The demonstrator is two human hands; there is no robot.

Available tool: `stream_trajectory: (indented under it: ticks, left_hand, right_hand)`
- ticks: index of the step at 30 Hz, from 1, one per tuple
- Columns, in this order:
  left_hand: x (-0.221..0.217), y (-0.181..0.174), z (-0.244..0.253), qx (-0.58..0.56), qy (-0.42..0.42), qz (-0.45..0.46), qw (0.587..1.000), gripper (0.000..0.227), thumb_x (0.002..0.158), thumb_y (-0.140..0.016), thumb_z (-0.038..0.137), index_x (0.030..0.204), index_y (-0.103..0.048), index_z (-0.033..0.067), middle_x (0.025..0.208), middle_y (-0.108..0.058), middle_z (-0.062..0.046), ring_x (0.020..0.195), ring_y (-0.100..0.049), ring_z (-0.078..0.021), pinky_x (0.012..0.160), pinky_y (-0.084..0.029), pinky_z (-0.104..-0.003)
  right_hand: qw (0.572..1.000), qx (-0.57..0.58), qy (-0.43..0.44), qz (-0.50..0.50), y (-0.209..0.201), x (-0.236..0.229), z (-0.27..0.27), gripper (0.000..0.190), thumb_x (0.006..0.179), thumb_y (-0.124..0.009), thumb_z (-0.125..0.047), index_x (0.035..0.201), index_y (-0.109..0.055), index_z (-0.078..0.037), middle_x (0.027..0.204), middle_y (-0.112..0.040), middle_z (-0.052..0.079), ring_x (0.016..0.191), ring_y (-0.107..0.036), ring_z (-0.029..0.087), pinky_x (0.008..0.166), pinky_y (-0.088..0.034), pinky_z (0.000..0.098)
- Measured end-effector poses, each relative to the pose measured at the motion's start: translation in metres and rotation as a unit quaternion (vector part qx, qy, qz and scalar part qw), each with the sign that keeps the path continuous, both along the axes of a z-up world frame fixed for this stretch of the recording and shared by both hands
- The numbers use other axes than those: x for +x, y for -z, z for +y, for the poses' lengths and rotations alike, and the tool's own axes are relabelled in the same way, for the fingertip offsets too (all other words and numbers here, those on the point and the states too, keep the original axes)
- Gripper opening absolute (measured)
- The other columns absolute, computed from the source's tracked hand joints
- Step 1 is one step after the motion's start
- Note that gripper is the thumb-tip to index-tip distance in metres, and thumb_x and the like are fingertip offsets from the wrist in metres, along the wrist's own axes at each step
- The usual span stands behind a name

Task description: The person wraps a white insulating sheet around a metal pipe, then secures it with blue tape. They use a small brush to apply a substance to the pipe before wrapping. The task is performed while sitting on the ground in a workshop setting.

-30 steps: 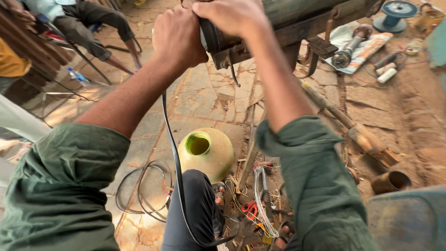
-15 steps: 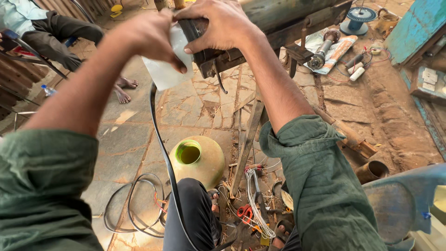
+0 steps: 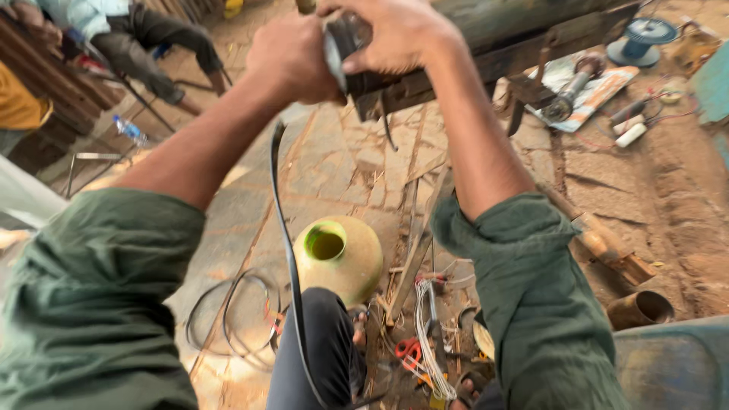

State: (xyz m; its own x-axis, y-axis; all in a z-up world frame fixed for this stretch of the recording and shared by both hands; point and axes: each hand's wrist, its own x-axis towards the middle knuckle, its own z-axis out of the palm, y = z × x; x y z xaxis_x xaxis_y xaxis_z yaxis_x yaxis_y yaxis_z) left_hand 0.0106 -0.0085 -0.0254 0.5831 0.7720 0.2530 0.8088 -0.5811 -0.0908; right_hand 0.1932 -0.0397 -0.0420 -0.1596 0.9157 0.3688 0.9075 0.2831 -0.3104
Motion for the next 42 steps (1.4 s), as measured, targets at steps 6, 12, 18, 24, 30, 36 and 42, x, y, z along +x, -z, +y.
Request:
stream_trajectory:
  ticks: [6,12,18,24,30,36,42]
  left_hand:
    - [-0.002,0.009,0.007,0.057,0.011,-0.016,0.998,0.085,0.056,-0.098,0.047,0.114,-0.065,-0.0043,0.105,-0.073,-0.019,0.093,-0.072,-0.035,0.083,-0.058,-0.043]
    - [-0.006,0.012,0.008,0.04,0.025,-0.035,0.998,0.091,0.054,-0.098,0.047,0.118,-0.062,-0.0057,0.109,-0.071,-0.021,0.097,-0.071,-0.0363,0.085,-0.057,-0.044]
    - [-0.017,-0.01,0.025,-0.032,0.104,0.076,0.991,0.108,0.055,-0.098,0.053,0.128,-0.054,-0.0124,0.116,-0.068,-0.027,0.104,-0.068,-0.0386,0.094,-0.055,-0.04]
    - [-0.015,0.009,0.032,-0.001,0.085,0.06,0.995,0.101,0.061,-0.096,0.048,0.131,-0.051,-0.0098,0.109,-0.067,-0.023,0.099,-0.068,-0.0365,0.09,-0.057,-0.042]
    - [0.001,0.02,0.011,0.033,0.016,-0.003,0.999,0.107,0.063,-0.095,0.04,0.137,-0.041,-0.0145,0.1,-0.067,-0.02,0.087,-0.07,-0.0343,0.076,-0.061,-0.041]
    - [-0.001,0.024,0.012,0.104,0.046,-0.016,0.993,0.12,0.06,-0.095,0.041,0.144,-0.032,-0.0172,0.102,-0.068,-0.023,0.089,-0.07,-0.0376,0.075,-0.059,-0.044]
    - [-0.004,0.026,0.028,0.092,0.092,0.032,0.991,0.143,0.055,-0.096,0.055,0.149,-0.015,-0.0161,0.114,-0.064,-0.026,0.098,-0.068,-0.0379,0.084,-0.057,-0.041]
  right_hand:
    - [1.0,0.001,0.0,-0.003,-0.004,-0.001,0.012,0.093,0.059,-0.09,-0.043,0.144,-0.056,-0.029,0.127,-0.068,0.005,0.12,-0.062,0.025,0.104,-0.044,0.0449]
    - [0.992,0.114,0.007,-0.054,0.007,-0.009,0.006,0.087,0.062,-0.096,-0.052,0.139,-0.063,-0.026,0.132,-0.066,0.007,0.125,-0.058,0.03,0.106,-0.037,0.0485]
    - [0.989,0.133,0.028,-0.063,0.005,-0.015,-0.013,0.087,0.06,-0.096,-0.053,0.136,-0.065,-0.025,0.129,-0.069,0.004,0.123,-0.06,0.027,0.108,-0.039,0.0468]
    - [0.994,0.099,0.021,-0.031,0.007,-0.014,-0.015,0.081,0.065,-0.094,-0.049,0.138,-0.064,-0.032,0.127,-0.07,0.004,0.12,-0.062,0.03,0.103,-0.042,0.0494]
    - [0.995,0.097,-0.005,-0.03,0.008,-0.006,-0.009,0.084,0.067,-0.094,-0.052,0.14,-0.062,-0.029,0.127,-0.07,0.006,0.122,-0.06,0.031,0.104,-0.041,0.0505]
    - [0.987,0.149,0.024,-0.054,0.008,-0.013,-0.002,0.081,0.062,-0.096,-0.049,0.132,-0.066,-0.021,0.129,-0.068,0.009,0.124,-0.057,0.034,0.104,-0.034,0.058]
    - [0.978,0.193,0.019,-0.07,0.016,-0.018,-0.012,0.075,0.065,-0.096,-0.042,0.131,-0.069,-0.017,0.129,-0.069,0.005,0.128,-0.057,0.027,0.113,-0.031,0.0515]
